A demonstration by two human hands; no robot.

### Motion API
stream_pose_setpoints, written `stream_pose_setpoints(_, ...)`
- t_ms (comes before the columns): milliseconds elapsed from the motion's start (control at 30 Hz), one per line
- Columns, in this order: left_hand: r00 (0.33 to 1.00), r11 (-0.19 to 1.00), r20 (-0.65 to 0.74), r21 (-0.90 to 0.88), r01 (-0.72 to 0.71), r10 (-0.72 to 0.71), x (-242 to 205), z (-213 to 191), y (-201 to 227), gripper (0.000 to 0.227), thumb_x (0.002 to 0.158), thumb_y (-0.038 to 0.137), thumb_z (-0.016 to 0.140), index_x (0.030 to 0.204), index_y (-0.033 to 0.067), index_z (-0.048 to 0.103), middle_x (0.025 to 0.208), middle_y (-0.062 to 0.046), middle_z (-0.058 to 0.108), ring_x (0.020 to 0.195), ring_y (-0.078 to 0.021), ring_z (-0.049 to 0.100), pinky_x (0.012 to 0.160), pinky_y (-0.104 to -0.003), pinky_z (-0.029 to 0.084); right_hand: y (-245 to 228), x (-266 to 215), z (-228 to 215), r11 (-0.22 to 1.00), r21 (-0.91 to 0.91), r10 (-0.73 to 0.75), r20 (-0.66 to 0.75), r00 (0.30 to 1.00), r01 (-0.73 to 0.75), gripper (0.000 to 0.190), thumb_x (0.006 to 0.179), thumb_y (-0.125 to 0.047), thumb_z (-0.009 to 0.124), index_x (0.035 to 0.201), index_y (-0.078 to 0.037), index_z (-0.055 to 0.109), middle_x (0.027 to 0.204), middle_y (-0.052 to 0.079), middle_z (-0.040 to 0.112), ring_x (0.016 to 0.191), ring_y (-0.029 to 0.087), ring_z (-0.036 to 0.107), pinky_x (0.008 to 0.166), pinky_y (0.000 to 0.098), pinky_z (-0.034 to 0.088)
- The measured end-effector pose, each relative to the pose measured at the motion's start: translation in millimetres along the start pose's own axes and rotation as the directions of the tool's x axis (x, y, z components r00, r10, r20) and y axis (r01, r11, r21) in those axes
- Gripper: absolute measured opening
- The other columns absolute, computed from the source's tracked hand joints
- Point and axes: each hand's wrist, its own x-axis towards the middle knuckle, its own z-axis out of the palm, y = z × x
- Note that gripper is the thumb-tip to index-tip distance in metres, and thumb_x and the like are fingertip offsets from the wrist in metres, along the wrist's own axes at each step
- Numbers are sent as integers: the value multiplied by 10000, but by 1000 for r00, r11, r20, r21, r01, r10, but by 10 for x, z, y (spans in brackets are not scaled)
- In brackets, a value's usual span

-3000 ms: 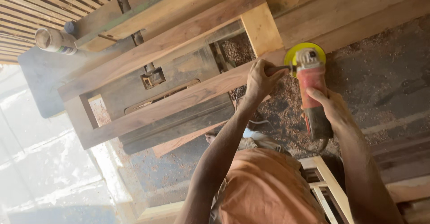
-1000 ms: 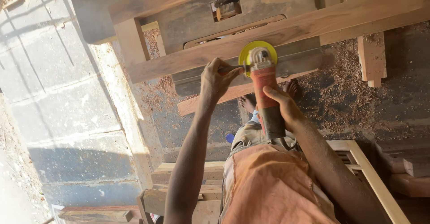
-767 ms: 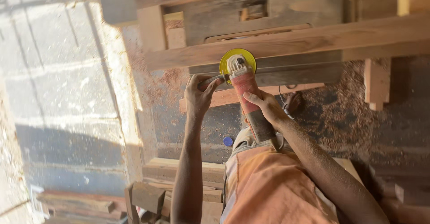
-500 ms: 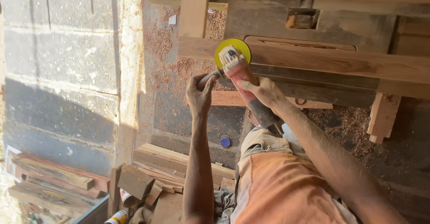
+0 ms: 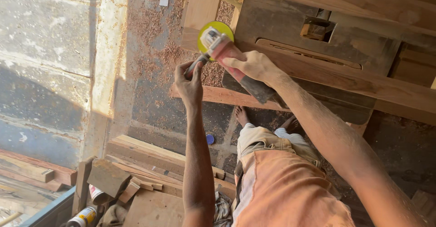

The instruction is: The person is using a power sander to smooth the surfaces and edges of a wooden frame while holding it steady by hand on a workbench.

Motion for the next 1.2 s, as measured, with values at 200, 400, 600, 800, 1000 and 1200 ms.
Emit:
stream_pose_setpoints(200,996,996,87,84,-41,34,-388,461,271,273,920,317,801,1098,123,732,1047,-51,634,854,-136,639,733,-290,594,548,-456,-271,974,211,82,-11,997,-78,612,835,-613,634,1025,-42,742,826,161,755,678,210,756,609,348,610)
stream_pose_setpoints(400,994,998,91,20,-58,56,-937,875,666,294,887,291,840,1105,114,754,1058,-67,627,914,-162,679,806,-310,599,1063,-901,-514,941,306,172,-60,983,-146,591,840,-589,674,1009,-25,723,826,142,729,690,225,738,607,372,598)
stream_pose_setpoints(600,989,1000,149,1,-2,2,-1330,1291,882,302,867,299,844,1095,122,758,1099,-73,641,949,-160,708,837,-304,623,1587,-1193,-774,948,271,201,-104,974,-167,667,807,-645,673,1047,-26,734,890,124,736,795,201,725,694,349,587)
stream_pose_setpoints(800,983,996,174,55,-65,55,-1711,1683,977,313,857,286,860,1101,116,762,1070,-74,678,965,-172,698,836,-312,609,2067,-1493,-1000,945,275,223,-139,965,-179,649,811,-638,676,1014,-25,737,879,124,735,788,200,714,702,347,576)
stream_pose_setpoints(1000,978,997,201,45,-64,53,-2089,1963,1046,328,856,300,855,1109,120,751,1084,-77,659,954,-169,696,824,-301,608,2501,-1770,-1154,907,381,230,-92,969,-179,613,824,-599,699,979,-7,736,858,126,726,750,203,704,683,357,578)
stream_pose_setpoints(1200,975,996,219,69,-65,48,-2399,2268,1106,351,848,337,854,1104,116,761,1070,-77,662,942,-171,692,819,-304,602,2836,-1999,-1346,884,437,232,-108,967,-163,590,827,-560,715,1037,-10,700,855,118,714,707,206,706,638,348,584)
